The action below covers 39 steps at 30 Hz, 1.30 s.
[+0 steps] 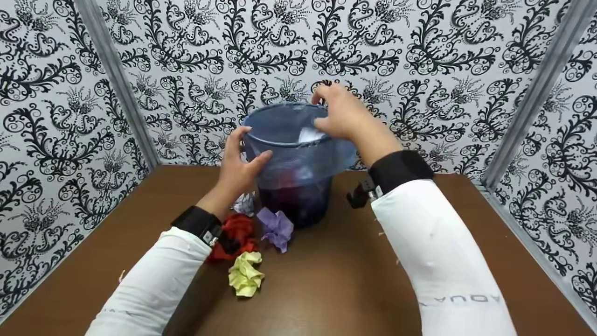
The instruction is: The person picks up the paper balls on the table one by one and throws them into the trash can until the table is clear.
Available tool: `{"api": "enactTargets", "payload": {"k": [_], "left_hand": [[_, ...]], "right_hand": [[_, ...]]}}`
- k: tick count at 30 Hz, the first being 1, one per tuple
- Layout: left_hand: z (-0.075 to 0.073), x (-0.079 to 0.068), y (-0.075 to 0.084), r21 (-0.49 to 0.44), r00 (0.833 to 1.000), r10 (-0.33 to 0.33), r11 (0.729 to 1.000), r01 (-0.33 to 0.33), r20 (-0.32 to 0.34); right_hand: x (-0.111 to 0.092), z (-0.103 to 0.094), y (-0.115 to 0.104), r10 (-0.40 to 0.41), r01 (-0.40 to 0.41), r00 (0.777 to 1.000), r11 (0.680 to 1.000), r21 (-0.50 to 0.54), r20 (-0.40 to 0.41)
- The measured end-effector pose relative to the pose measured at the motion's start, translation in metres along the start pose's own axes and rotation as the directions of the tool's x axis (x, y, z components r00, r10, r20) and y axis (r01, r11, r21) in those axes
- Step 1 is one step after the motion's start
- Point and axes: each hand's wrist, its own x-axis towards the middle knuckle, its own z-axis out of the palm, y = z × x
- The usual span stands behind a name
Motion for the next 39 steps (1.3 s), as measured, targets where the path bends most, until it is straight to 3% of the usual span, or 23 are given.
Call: {"api": "enactTargets", "payload": {"k": [5,9,15,20,27,32,39], "left_hand": [[0.001,0.000,-0.001,0.004,1.000,-0.003,1.000,0.003,0.004],[0.000,0.000,0.000,0.004,1.000,-0.010,1.000,0.009,0.010],[-0.001,0.000,0.000,0.000,1.000,0.011,1.000,-0.011,0.012],[-0.001,0.000,0.000,-0.009,1.000,0.026,1.000,-0.026,0.005],[-0.001,0.000,-0.001,-0.013,0.999,0.039,0.999,-0.039,-0.006],[0.000,0.000,-0.002,-0.006,0.999,0.041,0.999,-0.041,-0.010],[0.000,0.000,-0.001,-0.011,1.000,0.025,1.000,-0.025,-0.006]], "right_hand": [[-0.010,0.001,-0.010,-0.058,0.059,0.997,0.998,0.016,-0.043],[-0.021,0.007,-0.024,-0.168,0.172,0.982,0.984,0.039,-0.081],[-0.042,0.029,-0.047,-0.406,0.410,0.909,0.912,0.028,-0.099],[-0.059,0.057,-0.057,-0.500,0.499,0.866,0.864,0.069,-0.005],[-0.070,0.108,-0.051,-0.478,0.472,0.860,0.878,0.077,0.179],[-0.071,0.150,-0.035,-0.435,0.436,0.842,0.897,0.071,0.319],[-0.075,0.196,-0.023,-0.407,0.409,0.844,0.910,0.071,0.349]]}}
